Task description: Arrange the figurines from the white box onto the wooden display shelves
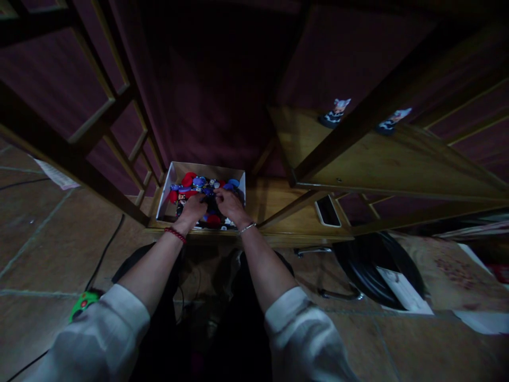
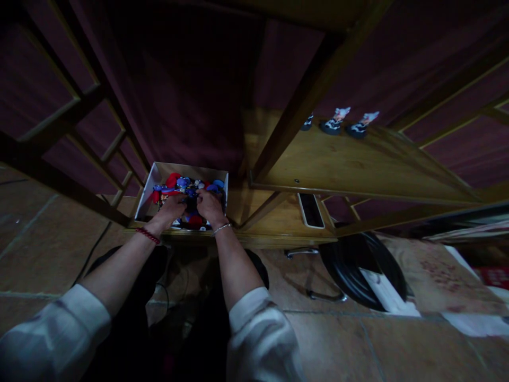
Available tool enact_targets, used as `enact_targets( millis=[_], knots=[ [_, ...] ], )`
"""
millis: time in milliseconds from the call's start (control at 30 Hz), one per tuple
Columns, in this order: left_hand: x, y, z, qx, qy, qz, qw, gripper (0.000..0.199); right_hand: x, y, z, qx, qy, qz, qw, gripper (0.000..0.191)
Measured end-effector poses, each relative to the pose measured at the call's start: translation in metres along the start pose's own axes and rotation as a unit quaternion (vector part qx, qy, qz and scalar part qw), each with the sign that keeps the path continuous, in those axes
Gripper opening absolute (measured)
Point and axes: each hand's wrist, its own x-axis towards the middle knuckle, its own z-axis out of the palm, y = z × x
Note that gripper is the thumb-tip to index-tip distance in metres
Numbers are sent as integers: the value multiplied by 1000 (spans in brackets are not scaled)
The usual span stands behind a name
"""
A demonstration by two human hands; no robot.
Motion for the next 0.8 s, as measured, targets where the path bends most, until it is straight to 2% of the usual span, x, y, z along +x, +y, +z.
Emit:
enact_targets(
  millis=[200, 400, 600, 800],
  knots=[
    [-8, 6, -9, -32, -29, -46, 998, 43, 12, -12, 13, -21, -4, -27, 999, 43],
    [-15, 9, -17, -49, -36, -67, 996, 46, 14, -12, 17, -50, -9, -41, 998, 49],
    [-11, -2, -18, -68, -42, -66, 995, 50, 15, -14, 19, -45, -12, -50, 998, 46],
    [-12, -5, -19, -65, -34, -62, 995, 50, 16, -14, 21, -5, 28, -18, 999, 38]
  ],
)
